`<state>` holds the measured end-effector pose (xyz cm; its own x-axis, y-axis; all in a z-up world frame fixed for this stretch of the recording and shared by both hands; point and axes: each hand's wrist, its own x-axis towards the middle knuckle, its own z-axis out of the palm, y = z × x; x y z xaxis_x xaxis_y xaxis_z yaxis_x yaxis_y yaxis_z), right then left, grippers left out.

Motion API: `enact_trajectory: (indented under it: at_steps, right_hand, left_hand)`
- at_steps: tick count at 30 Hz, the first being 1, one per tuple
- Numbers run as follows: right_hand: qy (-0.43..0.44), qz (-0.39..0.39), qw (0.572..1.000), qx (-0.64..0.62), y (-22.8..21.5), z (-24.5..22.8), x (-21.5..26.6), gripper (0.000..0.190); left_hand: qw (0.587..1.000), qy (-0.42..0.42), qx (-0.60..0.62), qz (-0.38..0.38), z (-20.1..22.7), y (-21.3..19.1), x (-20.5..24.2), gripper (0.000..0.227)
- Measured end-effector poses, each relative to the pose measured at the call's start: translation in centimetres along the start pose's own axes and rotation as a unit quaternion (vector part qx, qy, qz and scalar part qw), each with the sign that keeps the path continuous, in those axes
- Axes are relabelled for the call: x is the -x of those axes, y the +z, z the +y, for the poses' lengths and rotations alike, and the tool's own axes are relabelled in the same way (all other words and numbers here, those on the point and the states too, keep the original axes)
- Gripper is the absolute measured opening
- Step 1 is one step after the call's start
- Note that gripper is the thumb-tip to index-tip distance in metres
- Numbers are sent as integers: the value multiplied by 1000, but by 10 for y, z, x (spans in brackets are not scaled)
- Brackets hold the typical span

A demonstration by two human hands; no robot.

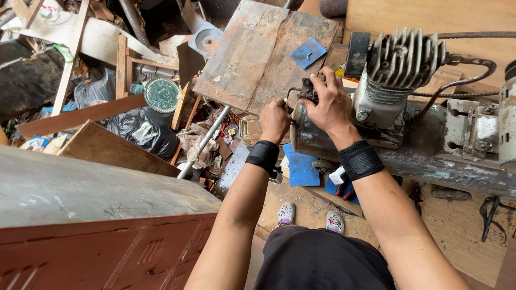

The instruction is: Repairing an air compressor by inspecting and adjusting mechanical components with pliers.

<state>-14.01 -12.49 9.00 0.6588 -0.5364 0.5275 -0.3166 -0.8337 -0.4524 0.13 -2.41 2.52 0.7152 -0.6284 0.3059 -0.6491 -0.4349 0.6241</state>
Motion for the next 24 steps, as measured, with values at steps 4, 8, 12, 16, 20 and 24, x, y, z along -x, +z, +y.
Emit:
enact_trajectory:
  at_steps: [4,8,12,16,20,24]
  right_hand:
    - [-9,5,1000,6,-1,-2,0,70]
    - [-16,12,1000,4,0,-2,0,70]
    - [-9,7,1000,4,0,-1,0,71]
    - [-21,13,1000,7,-1,1,0,71]
    - [-9,-1,1000,8,0,3,1,70]
    - [-8,5,1000,18,-1,1,-2,70]
  left_hand:
    - [999,-35,-6,-2,7,-9,7,15]
    - [999,-18,-27,-8,6,-7,13,15]
    - [990,-5,-125,-57,1,1,18,16]
    - [996,-38,-70,-33,7,-5,21,19]
    - [996,-35,-77,-1,5,-3,19,17]
    - [996,-41,-73,-11,-1,4,9,18]
